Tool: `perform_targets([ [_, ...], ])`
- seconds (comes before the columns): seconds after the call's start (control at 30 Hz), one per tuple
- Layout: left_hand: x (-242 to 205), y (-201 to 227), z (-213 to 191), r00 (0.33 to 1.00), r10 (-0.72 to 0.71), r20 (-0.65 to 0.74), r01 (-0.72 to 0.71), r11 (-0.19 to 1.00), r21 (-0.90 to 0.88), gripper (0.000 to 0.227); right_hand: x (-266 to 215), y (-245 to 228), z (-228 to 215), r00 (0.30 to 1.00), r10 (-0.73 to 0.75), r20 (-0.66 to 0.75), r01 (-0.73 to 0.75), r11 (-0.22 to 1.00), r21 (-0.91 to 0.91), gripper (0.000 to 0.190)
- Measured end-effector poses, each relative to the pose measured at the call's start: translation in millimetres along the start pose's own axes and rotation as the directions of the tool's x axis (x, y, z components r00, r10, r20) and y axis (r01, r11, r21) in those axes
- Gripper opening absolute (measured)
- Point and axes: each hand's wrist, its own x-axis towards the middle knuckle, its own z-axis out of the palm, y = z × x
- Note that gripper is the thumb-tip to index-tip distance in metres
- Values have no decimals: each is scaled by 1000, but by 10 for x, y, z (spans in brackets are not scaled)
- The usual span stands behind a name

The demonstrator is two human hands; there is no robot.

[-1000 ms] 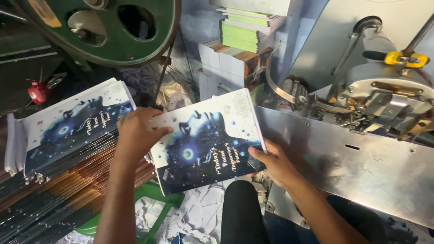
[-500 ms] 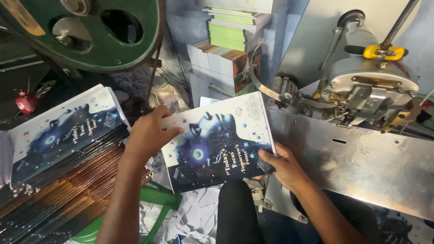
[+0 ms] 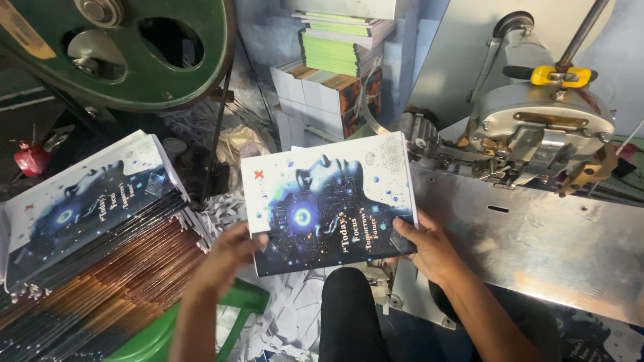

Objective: The person repeatedly picks up a book cover, places it on a binding machine, operates the machine to stitch the spine, and then removes the finished book. This cycle is performed multiple times throughout the clip.

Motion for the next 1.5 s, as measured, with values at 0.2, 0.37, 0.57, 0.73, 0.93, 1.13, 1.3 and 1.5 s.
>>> perform_targets([
  [0.2,-190,-277,382,976,181,-120,-216,867,-449,33,53,-19,130,996,83,13,-82,993,-85,57],
  [0.37,-101,-512,302,945,195,-261,-287,879,-381,27,55,3,294,984,176,40,-168,974,-149,65],
  [0.57,-75,-619,69,950,164,-265,-276,840,-467,29,41,12,265,996,-49,71,67,957,-283,84],
  [0.73,-94,-556,-113,960,193,-201,-271,815,-512,31,-35,-53,214,831,-404,383,551,695,-463,74],
  [0.93,-86,-169,-239,971,12,-240,-120,889,-441,39,-256,-263,361,688,-368,625,699,104,-708,39],
  [1.13,43,327,-453,995,10,-101,-45,935,-352,33,-166,-378,561,704,-362,611,710,351,-610,27],
  [1.3,408,695,-558,1000,15,-10,-18,888,-459,36,170,-360,607,809,-406,426,582,449,-678,29],
  [1.5,898,820,-464,976,189,104,-103,832,-544,27,634,-335,433,872,-378,310,488,713,-503,32],
])
